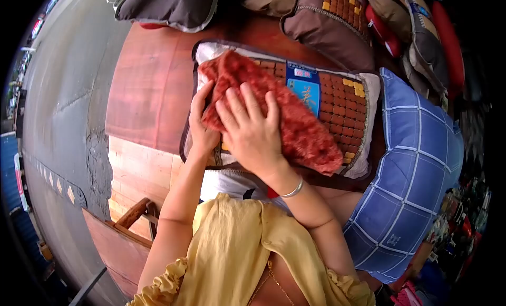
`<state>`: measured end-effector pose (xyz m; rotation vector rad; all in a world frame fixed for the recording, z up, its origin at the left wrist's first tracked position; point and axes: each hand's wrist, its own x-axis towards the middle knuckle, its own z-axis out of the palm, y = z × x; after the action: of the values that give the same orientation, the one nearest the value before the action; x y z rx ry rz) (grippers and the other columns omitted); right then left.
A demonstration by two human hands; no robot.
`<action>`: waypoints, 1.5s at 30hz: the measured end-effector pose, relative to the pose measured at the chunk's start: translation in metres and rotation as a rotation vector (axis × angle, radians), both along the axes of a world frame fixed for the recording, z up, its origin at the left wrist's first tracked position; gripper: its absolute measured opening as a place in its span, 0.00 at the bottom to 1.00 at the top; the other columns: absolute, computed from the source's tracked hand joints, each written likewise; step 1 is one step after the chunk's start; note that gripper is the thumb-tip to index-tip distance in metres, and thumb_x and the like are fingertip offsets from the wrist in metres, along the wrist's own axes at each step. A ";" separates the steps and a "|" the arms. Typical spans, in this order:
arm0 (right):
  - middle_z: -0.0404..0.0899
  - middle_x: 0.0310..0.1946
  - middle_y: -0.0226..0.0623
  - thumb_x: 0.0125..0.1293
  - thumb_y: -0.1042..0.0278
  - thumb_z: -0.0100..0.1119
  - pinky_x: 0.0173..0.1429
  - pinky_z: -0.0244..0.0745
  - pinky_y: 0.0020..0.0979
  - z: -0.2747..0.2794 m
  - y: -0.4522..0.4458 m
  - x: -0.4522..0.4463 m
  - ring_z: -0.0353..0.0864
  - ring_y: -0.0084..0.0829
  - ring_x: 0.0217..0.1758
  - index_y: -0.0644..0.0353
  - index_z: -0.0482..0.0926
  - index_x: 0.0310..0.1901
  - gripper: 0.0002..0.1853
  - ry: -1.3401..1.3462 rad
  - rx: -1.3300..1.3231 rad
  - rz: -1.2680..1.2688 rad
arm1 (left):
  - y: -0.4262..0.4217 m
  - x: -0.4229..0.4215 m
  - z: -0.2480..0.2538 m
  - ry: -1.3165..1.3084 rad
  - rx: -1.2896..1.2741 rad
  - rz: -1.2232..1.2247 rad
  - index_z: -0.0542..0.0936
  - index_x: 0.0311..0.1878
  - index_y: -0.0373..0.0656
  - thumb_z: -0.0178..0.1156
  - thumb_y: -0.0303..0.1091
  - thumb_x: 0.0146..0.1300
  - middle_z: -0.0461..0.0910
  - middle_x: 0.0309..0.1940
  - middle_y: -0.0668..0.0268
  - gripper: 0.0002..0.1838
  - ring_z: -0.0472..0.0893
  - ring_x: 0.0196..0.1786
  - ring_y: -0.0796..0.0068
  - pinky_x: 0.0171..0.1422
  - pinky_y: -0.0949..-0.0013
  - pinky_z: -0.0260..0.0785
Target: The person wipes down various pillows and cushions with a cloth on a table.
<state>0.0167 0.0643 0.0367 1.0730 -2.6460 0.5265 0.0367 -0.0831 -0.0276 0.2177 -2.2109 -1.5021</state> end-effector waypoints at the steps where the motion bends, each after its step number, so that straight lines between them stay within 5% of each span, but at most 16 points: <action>1: 0.71 0.67 0.40 0.56 0.55 0.65 0.76 0.49 0.61 -0.001 -0.001 0.000 0.62 0.45 0.75 0.53 0.77 0.62 0.30 0.005 -0.008 0.018 | 0.004 0.001 0.007 -0.019 0.063 0.023 0.69 0.69 0.35 0.60 0.28 0.69 0.73 0.66 0.56 0.27 0.73 0.67 0.65 0.71 0.65 0.65; 6: 0.72 0.66 0.42 0.61 0.54 0.61 0.75 0.50 0.59 0.015 0.069 -0.026 0.63 0.46 0.74 0.53 0.77 0.62 0.27 -0.007 0.011 -0.160 | -0.002 -0.001 0.000 0.036 0.044 -0.014 0.69 0.68 0.32 0.44 0.14 0.67 0.74 0.64 0.50 0.25 0.73 0.69 0.60 0.75 0.64 0.60; 11: 0.68 0.71 0.40 0.70 0.54 0.52 0.76 0.47 0.58 0.001 0.182 -0.055 0.60 0.45 0.77 0.52 0.74 0.67 0.25 -0.020 0.035 -0.621 | -0.001 -0.002 0.002 0.041 0.065 -0.011 0.69 0.67 0.31 0.45 0.14 0.66 0.74 0.64 0.50 0.25 0.73 0.69 0.59 0.75 0.63 0.61; 14: 0.67 0.72 0.39 0.72 0.53 0.50 0.75 0.49 0.59 0.000 0.178 -0.054 0.58 0.44 0.78 0.51 0.73 0.68 0.25 -0.020 0.075 -0.664 | 0.000 -0.002 0.003 0.040 0.004 -0.009 0.70 0.66 0.31 0.45 0.14 0.64 0.75 0.64 0.49 0.26 0.73 0.69 0.59 0.75 0.63 0.61; 19: 0.74 0.62 0.41 0.61 0.56 0.59 0.71 0.54 0.63 0.024 0.054 -0.027 0.65 0.46 0.71 0.55 0.78 0.59 0.25 0.042 0.048 -0.183 | -0.001 -0.002 -0.001 0.036 0.033 -0.033 0.67 0.69 0.32 0.43 0.17 0.67 0.73 0.66 0.51 0.26 0.72 0.69 0.60 0.75 0.62 0.61; 22: 0.73 0.64 0.42 0.60 0.53 0.61 0.74 0.53 0.59 -0.006 -0.014 -0.003 0.65 0.46 0.72 0.56 0.79 0.57 0.25 0.078 -0.027 0.035 | -0.007 0.002 -0.010 0.066 0.422 0.006 0.64 0.71 0.36 0.45 0.38 0.77 0.71 0.65 0.50 0.24 0.72 0.67 0.60 0.72 0.64 0.63; 23: 0.72 0.66 0.42 0.60 0.52 0.61 0.74 0.53 0.58 -0.014 -0.026 0.000 0.65 0.46 0.72 0.55 0.79 0.58 0.26 0.073 0.001 0.064 | -0.008 0.002 -0.010 0.071 0.410 -0.005 0.64 0.71 0.36 0.45 0.38 0.77 0.71 0.65 0.50 0.24 0.72 0.67 0.60 0.72 0.64 0.63; 25: 0.73 0.66 0.42 0.60 0.52 0.61 0.74 0.53 0.57 -0.008 -0.021 -0.010 0.64 0.45 0.72 0.55 0.79 0.58 0.26 0.033 -0.038 0.082 | -0.010 0.004 -0.007 0.175 0.414 0.108 0.63 0.72 0.37 0.44 0.38 0.78 0.68 0.68 0.52 0.24 0.68 0.71 0.61 0.73 0.59 0.62; 27: 0.74 0.63 0.41 0.59 0.51 0.63 0.73 0.55 0.56 0.002 -0.003 -0.028 0.65 0.44 0.71 0.55 0.79 0.57 0.26 0.016 -0.061 0.087 | -0.012 0.011 0.001 0.080 0.045 0.193 0.63 0.72 0.37 0.42 0.33 0.76 0.64 0.72 0.53 0.24 0.65 0.74 0.60 0.78 0.54 0.54; 28: 0.75 0.59 0.39 0.59 0.53 0.63 0.69 0.59 0.53 0.013 0.014 -0.041 0.67 0.41 0.68 0.55 0.79 0.55 0.24 0.032 -0.063 0.031 | -0.009 0.013 0.008 0.082 -0.024 0.168 0.63 0.72 0.37 0.41 0.30 0.73 0.63 0.74 0.54 0.25 0.61 0.76 0.58 0.80 0.52 0.47; 30: 0.77 0.47 0.38 0.59 0.53 0.60 0.63 0.64 0.49 0.017 0.058 -0.071 0.71 0.39 0.57 0.56 0.79 0.49 0.20 0.080 -0.099 -0.119 | -0.005 0.010 0.020 0.125 -0.049 0.116 0.62 0.72 0.35 0.43 0.30 0.74 0.63 0.73 0.52 0.25 0.61 0.76 0.56 0.80 0.53 0.48; 35: 0.73 0.67 0.36 0.72 0.50 0.48 0.77 0.47 0.57 -0.003 0.182 -0.094 0.61 0.40 0.76 0.52 0.77 0.64 0.25 -0.072 0.062 -0.605 | 0.012 -0.004 0.044 0.277 -0.075 -0.015 0.63 0.71 0.33 0.46 0.28 0.72 0.63 0.72 0.48 0.25 0.59 0.78 0.51 0.80 0.53 0.48; 38: 0.69 0.71 0.37 0.73 0.50 0.46 0.78 0.43 0.60 0.004 0.183 -0.079 0.58 0.40 0.78 0.51 0.76 0.66 0.25 -0.118 0.025 -0.642 | 0.024 -0.011 0.055 0.318 -0.087 -0.068 0.64 0.70 0.34 0.48 0.26 0.70 0.64 0.72 0.48 0.25 0.58 0.78 0.50 0.81 0.50 0.46; 43: 0.74 0.62 0.40 0.64 0.56 0.57 0.72 0.54 0.63 0.014 0.080 -0.039 0.65 0.45 0.71 0.55 0.78 0.58 0.23 0.091 0.022 -0.285 | 0.051 -0.015 0.088 0.415 -0.139 -0.186 0.65 0.68 0.34 0.52 0.26 0.68 0.66 0.70 0.46 0.25 0.59 0.77 0.48 0.80 0.47 0.46; 45: 0.73 0.62 0.42 0.63 0.56 0.57 0.72 0.54 0.63 0.009 0.036 -0.020 0.65 0.47 0.70 0.57 0.77 0.57 0.23 0.089 -0.042 -0.087 | 0.058 -0.014 0.094 0.403 -0.119 -0.230 0.72 0.62 0.33 0.55 0.27 0.66 0.72 0.65 0.46 0.22 0.68 0.72 0.45 0.77 0.46 0.53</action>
<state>-0.0038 0.1006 0.0456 0.9417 -2.5788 0.5025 0.0230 -0.0248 0.0665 -0.3594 -2.0342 -1.3759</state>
